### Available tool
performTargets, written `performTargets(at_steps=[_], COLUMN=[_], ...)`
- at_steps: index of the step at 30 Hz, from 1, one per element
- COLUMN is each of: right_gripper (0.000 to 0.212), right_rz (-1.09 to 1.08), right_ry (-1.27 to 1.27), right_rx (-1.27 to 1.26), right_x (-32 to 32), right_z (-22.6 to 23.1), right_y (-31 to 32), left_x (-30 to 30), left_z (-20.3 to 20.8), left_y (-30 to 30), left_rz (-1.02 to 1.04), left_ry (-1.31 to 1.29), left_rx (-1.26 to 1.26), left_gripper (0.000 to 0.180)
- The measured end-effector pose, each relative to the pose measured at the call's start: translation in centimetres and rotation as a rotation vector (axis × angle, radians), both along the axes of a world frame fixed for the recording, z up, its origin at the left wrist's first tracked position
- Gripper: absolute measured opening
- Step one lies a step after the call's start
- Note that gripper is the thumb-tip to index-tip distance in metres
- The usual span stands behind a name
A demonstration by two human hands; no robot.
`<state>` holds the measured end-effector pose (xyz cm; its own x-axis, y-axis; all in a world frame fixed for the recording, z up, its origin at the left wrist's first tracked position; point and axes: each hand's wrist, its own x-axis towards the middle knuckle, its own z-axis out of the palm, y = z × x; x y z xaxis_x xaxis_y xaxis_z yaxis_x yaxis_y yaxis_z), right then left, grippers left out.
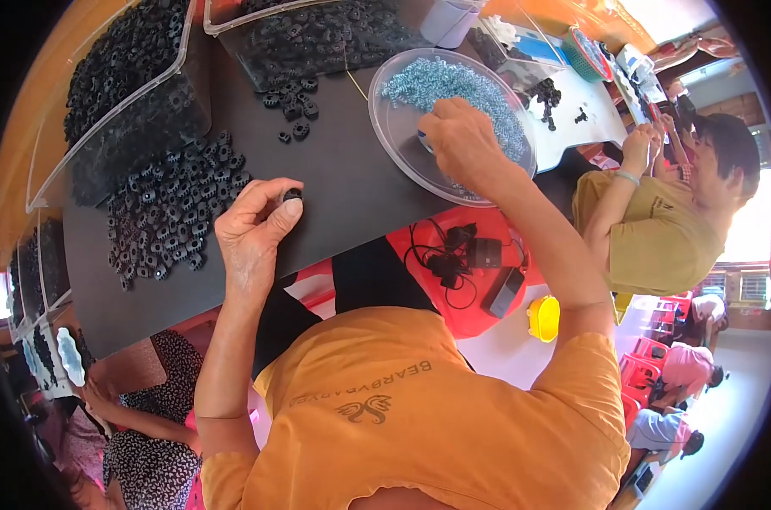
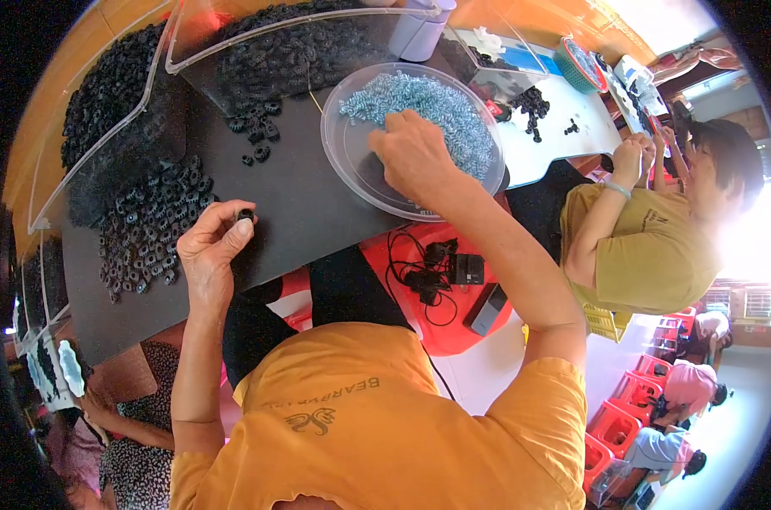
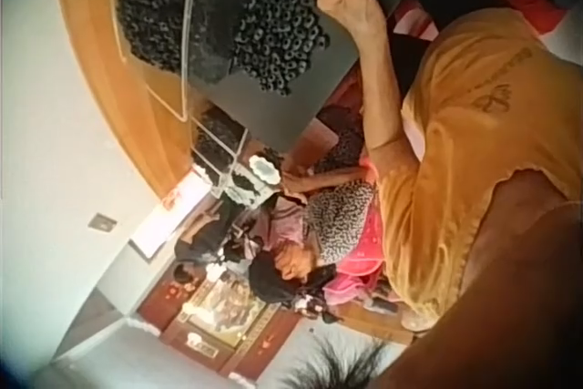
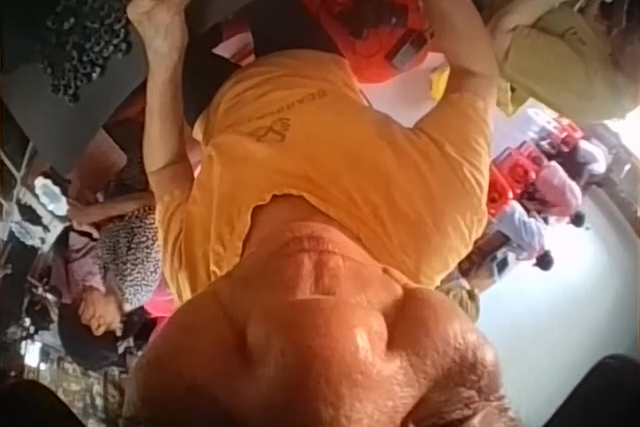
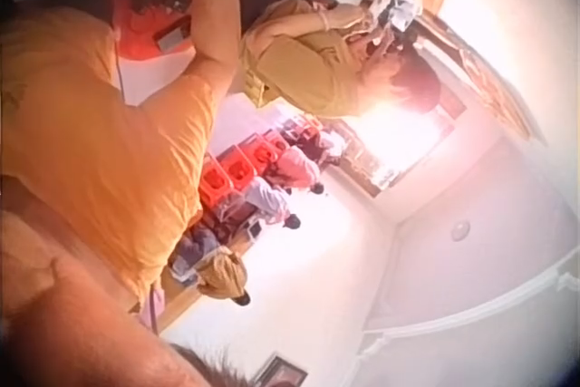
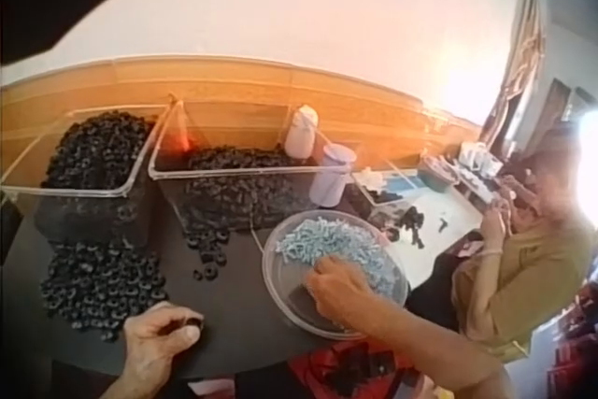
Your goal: Assembling small black plastic circular components with blue plastic inserts at a workshop table.
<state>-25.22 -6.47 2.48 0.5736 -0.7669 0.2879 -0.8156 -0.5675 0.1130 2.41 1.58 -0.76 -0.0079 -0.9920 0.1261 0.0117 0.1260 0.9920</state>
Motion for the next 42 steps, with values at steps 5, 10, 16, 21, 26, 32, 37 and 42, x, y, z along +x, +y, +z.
performTargets(at_steps=[5, 10, 16, 21, 26, 32, 37, 42], right_gripper=[0.007, 0.016, 0.017, 0.011, 0.013, 0.013, 0.016, 0.015], right_rz=[-0.026, -0.116, -0.127, -0.066, -0.12, -0.096, 0.019, 0.037], right_ry=[-0.419, -0.351, -0.21, -0.25, -0.418, -1.024, -1.123, -1.023], right_rx=[0.098, 0.119, 0.051, 0.021, 0.163, 0.761, 0.989, 1.146], right_x=[0.9, 1.6, 3.7, 3.4, 2.1, 3.4, 7.0, 8.9], right_z=[0.3, 0.0, -1.5, -2.0, -0.2, 3.7, 4.4, 3.3], right_y=[-1.2, -3.4, -4.2, -4.4, -2.9, 0.4, 2.9, 2.9], left_x=[-0.2, -0.3, -0.3, -0.4, -0.2, -0.2, -0.9, -0.8], left_z=[0.2, 0.2, 0.4, 0.5, 0.3, 0.3, 0.6, 0.3], left_y=[0.0, -0.3, -0.1, 0.0, -0.2, 0.1, 0.5, 0.8], left_rz=[0.025, 0.027, 0.041, 0.034, 0.027, 0.04, -0.013, 0.011], left_ry=[0.001, -0.005, -0.051, -0.016, -0.045, 0.017, 0.118, 0.096], left_rx=[0.033, 0.021, 0.023, 0.018, -0.007, 0.0, -0.003, -0.06], left_gripper=[0.019, 0.019, 0.019, 0.018, 0.018, 0.016, 0.017, 0.018])
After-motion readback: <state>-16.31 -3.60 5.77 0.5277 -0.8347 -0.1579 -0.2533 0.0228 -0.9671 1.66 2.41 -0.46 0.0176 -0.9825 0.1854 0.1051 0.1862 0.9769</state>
